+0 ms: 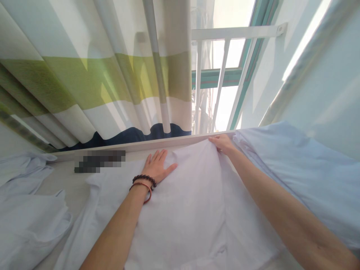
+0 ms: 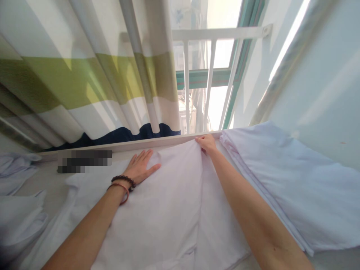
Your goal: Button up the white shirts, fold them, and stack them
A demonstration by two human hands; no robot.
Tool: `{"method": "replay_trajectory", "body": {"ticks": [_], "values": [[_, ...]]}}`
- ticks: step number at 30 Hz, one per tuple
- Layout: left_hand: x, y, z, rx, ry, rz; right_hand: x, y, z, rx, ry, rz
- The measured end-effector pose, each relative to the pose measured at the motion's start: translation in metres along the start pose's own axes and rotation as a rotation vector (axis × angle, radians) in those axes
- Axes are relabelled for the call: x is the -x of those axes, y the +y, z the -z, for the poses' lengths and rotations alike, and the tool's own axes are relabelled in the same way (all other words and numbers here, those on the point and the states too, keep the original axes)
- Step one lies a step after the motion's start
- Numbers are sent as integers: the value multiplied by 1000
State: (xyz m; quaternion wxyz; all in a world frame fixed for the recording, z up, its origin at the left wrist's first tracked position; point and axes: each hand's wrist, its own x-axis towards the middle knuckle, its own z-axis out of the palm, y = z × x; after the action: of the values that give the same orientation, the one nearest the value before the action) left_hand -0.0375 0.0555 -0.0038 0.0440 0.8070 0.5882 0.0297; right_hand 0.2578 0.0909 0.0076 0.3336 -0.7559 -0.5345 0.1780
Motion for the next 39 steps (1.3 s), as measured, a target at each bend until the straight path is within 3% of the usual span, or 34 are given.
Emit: {"method": "replay_trajectory", "body": {"ticks": [5, 9, 13, 16, 20, 25, 31, 35, 39], "values": [[4, -6, 2, -35, -8, 45, -3, 1, 1, 125, 5, 6], [11, -7, 3, -34, -9, 58, 18, -14, 2, 238, 53, 87], [23, -16, 12, -85, -11, 121, 60, -30, -11, 393, 54, 314], [37, -31, 19, -143, -19, 239, 81, -34, -27, 510, -43, 450], [60, -55, 19, -176, -66, 341, 79, -25, -39, 529, -200, 366], [75, -70, 13, -169, -44, 357, 65, -6, -34, 540, -238, 362], [56, -57, 7, -127, -34, 317, 56, 12, -13, 613, -248, 232], [42, -46, -1, -116, 12, 281, 55, 0, -2, 750, -249, 149], [38, -43, -4, -137, 44, 263, 75, -27, -16, 714, -144, 294]]}}
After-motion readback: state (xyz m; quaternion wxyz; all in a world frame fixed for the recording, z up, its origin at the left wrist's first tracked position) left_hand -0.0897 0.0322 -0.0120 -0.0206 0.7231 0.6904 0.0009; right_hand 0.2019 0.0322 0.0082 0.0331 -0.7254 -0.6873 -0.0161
